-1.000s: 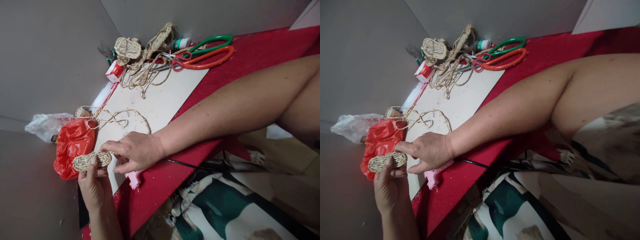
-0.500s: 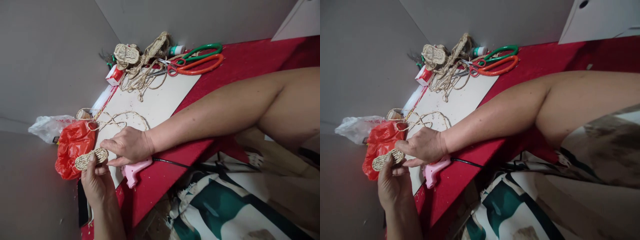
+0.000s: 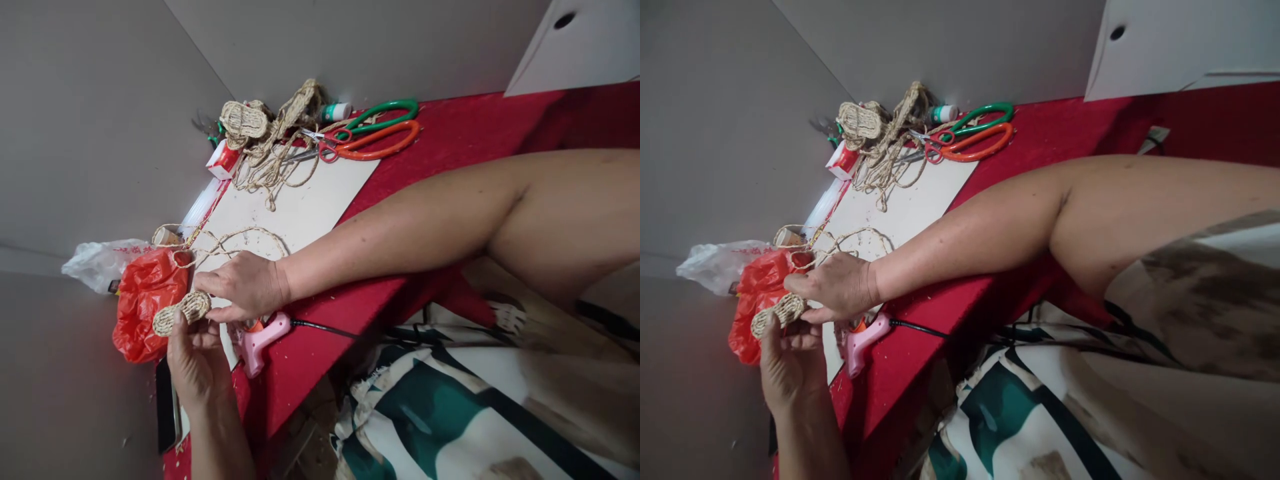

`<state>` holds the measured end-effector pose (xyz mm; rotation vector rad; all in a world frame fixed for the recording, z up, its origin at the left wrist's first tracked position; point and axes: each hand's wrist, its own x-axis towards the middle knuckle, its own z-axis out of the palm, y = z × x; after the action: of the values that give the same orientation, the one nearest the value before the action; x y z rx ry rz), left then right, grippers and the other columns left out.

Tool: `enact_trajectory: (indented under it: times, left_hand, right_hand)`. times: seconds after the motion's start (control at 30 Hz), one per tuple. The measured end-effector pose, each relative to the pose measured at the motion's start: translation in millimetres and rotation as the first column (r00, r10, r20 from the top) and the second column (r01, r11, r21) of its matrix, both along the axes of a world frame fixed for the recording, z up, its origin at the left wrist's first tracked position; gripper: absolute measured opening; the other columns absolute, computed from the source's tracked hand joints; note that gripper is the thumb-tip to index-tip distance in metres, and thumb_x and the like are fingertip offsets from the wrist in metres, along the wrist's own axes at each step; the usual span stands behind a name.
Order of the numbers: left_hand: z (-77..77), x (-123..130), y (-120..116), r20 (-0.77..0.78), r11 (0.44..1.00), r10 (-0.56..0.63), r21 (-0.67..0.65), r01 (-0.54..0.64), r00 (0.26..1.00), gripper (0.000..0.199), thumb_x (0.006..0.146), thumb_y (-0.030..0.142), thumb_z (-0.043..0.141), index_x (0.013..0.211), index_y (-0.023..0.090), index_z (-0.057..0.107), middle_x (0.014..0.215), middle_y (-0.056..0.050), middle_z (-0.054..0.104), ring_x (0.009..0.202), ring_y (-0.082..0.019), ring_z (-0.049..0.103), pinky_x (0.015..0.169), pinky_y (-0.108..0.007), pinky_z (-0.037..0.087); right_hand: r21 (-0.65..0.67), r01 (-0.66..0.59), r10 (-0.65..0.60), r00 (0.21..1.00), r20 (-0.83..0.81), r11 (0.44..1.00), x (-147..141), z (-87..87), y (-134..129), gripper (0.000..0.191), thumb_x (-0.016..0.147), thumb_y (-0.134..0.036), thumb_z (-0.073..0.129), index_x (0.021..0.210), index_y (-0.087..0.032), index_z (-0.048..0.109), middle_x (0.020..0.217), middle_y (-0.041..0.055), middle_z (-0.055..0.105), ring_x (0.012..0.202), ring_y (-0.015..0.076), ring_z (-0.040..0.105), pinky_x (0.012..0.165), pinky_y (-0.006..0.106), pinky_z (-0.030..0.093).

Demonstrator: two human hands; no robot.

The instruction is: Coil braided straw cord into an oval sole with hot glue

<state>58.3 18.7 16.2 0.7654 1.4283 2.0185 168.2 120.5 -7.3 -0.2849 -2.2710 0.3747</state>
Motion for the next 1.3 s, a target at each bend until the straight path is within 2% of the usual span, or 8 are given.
enact_trajectory:
  times: [0.13,0.27,0.47,0.6,0.7,0.93,1.1,1.3]
  left_hand:
    - [-2.6,-2,3,0.016,0.988,-0.107,-0.109,0.108,0.994,0.019,0.076,0.036,0.069,0.083,0.018,0.069,0.081,-0.002,0.069,0.079,-0.014,0.064,0.076,-0.026,0.051]
    - [-3.1,-3,7,-0.013,0.983,-0.141,-0.117,0.138,0.990,0.016,0.072,0.031,0.071,0.078,0.018,0.067,0.078,-0.001,0.067,0.078,-0.013,0.063,0.076,-0.025,0.049]
    - [-6.7,0,8,-0.174,0.989,0.143,0.044,-0.138,0.974,0.020,0.067,0.020,0.074,0.080,0.015,0.059,0.077,0.001,0.059,0.071,-0.011,0.057,0.067,-0.023,0.047]
    - [-10.9,-1,8,-0.244,0.959,0.271,0.147,-0.241,0.931,0.024,0.068,0.018,0.075,0.077,0.016,0.053,0.074,0.004,0.053,0.068,-0.010,0.054,0.067,-0.023,0.047]
    - [-12.4,-2,8,-0.311,0.930,0.357,0.211,-0.302,0.881,0.026,0.068,0.019,0.074,0.077,0.017,0.049,0.077,0.003,0.051,0.072,-0.011,0.056,0.070,-0.025,0.048]
    - [-13.3,1,9,-0.395,0.892,0.449,0.256,-0.373,0.802,0.029,0.070,0.024,0.072,0.079,0.018,0.046,0.085,-0.001,0.051,0.076,-0.013,0.055,0.068,-0.025,0.049]
    - [-14.0,3,6,-0.562,0.892,0.446,0.211,-0.400,0.697,0.027,0.076,0.032,0.067,0.084,0.021,0.043,0.089,-0.002,0.051,0.083,-0.018,0.058,0.074,-0.032,0.051]
    - [-15.1,7,6,-0.606,0.822,0.544,0.245,-0.514,0.581,0.031,0.073,0.037,0.069,0.083,0.020,0.045,0.092,-0.005,0.055,0.087,-0.022,0.059,0.084,-0.039,0.049]
  right_hand:
    - [0.067,-0.055,0.058,0.998,-0.031,0.996,1,-4.2,3,0.034,0.088,-0.036,0.048,0.111,-0.011,0.051,0.098,0.0078,0.067,0.079,0.0183,0.061,0.055,0.029,0.027]
    - [0.123,-0.109,0.116,0.992,-0.053,0.986,1,-6.8,4,0.029,0.088,-0.033,0.048,0.107,-0.012,0.053,0.100,0.0054,0.067,0.083,0.0174,0.060,0.058,0.030,0.029]
    - [-0.028,-0.134,0.133,0.991,-0.023,0.991,2,-3.3,-1,0.040,0.086,-0.039,0.051,0.116,-0.013,0.053,0.101,0.0067,0.068,0.084,0.0171,0.061,0.060,0.028,0.031]
    - [-0.091,-0.109,0.108,0.994,-0.024,0.990,1,-5.0,-5,0.049,0.084,-0.050,0.050,0.115,-0.012,0.054,0.093,0.0073,0.069,0.076,0.0172,0.060,0.056,0.028,0.028]
    - [-0.100,-0.071,0.068,0.997,-0.028,0.992,1,-6.7,-8,0.048,0.084,-0.052,0.049,0.110,-0.012,0.055,0.085,0.0071,0.068,0.070,0.0163,0.058,0.054,0.028,0.026]
    - [-0.044,-0.023,0.027,0.996,0.085,0.999,3,-2.6,-14,0.039,0.090,-0.045,0.041,0.101,-0.013,0.060,0.075,0.0072,0.067,0.060,0.0146,0.054,0.051,0.029,0.021]
    - [-0.046,-0.015,0.021,0.991,0.133,0.999,5,0.9,-17,0.036,0.093,-0.041,0.038,0.101,-0.014,0.061,0.079,0.0074,0.067,0.061,0.0144,0.054,0.052,0.029,0.020]
    - [-0.114,-0.067,0.085,0.983,0.164,0.991,9,4.0,-23,0.034,0.092,-0.035,0.038,0.102,-0.012,0.061,0.085,0.0092,0.068,0.063,0.0144,0.051,0.053,0.030,0.017]
